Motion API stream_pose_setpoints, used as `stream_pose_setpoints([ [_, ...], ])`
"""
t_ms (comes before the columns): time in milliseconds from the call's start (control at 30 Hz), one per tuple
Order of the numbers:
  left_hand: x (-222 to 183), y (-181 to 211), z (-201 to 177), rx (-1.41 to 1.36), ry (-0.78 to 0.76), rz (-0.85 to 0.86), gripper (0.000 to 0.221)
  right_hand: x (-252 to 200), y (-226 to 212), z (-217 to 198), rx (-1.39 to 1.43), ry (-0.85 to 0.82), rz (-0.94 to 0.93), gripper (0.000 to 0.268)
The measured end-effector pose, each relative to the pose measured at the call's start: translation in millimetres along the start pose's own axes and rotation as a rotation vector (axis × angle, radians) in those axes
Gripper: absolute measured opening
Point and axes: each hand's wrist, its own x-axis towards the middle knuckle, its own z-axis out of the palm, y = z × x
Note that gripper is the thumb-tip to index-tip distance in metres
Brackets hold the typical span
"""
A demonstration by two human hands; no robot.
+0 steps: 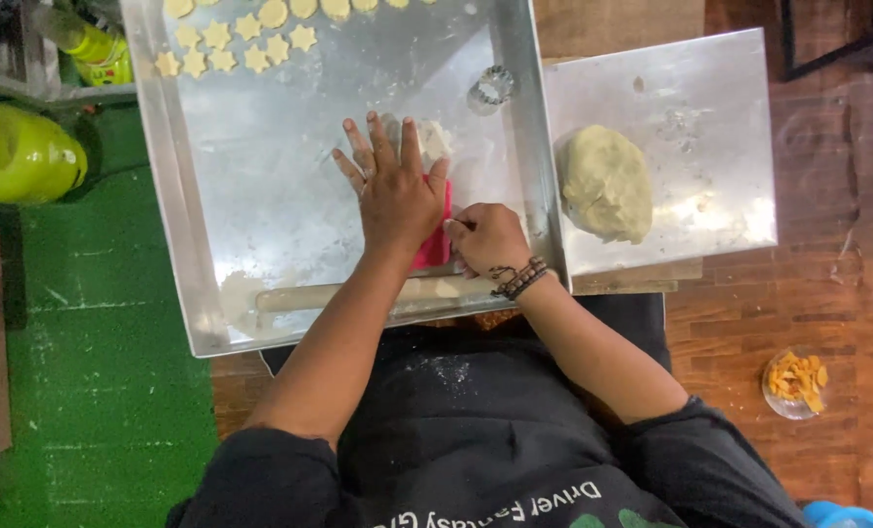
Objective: The person is rolling out dough with a rolling pin, using a star-shaped cutter to create shapes, and rolling small pieces of dough into balls by hand on a metal tray.
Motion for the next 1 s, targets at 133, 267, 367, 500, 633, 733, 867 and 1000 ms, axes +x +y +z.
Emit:
stream_pose_setpoints([
  [133, 3.3, -8.0, 6.3, -0.031, -0.006, -0.006, 0.065, 0.4, 0.4, -2.3, -0.04, -0.002, 0.0, 0.033],
  [267, 3.3, -4.1, 1.1, -0.029, 0.027, -0.003, 0.066, 20.4, 22.1, 4.9, -0.049, -0.015, -0.031, 0.031],
  [367, 3.6, -1.0, 0.4, 0.031, 0.048, 0.034, 0.065, 33.9, 34.2, 5.6, -0.119, -0.026, -0.063, 0.032],
  [500, 3.9, -5.5, 5.5, 0.015, 0.02, -0.018, 0.066, 33.6, 38.5, 5.0, -0.128, -0.035, -0.084, 0.032],
  [633, 4.3, 1.6, -8.2, 0.026, 0.001, 0.039, 0.07, 38.8, 34.9, 5.3, -0.147, -0.03, -0.069, 0.03],
  [733, 3.3, 1.4, -5.6, 0.002, -0.014, -0.008, 0.066, 35.8, 34.6, 5.9, -0.18, -0.011, -0.082, 0.029],
  [867, 3.5, 5.4, -13.1, 0.022, -0.034, -0.016, 0.069, 33.2, 31.7, 3.8, -0.182, -0.022, -0.078, 0.027],
  [1000, 7.5, -3.1, -11.6, 0.034, -0.12, -0.07, 0.073, 17.7, 20.7, 3.2, -0.258, 0.028, -0.116, 0.031],
])
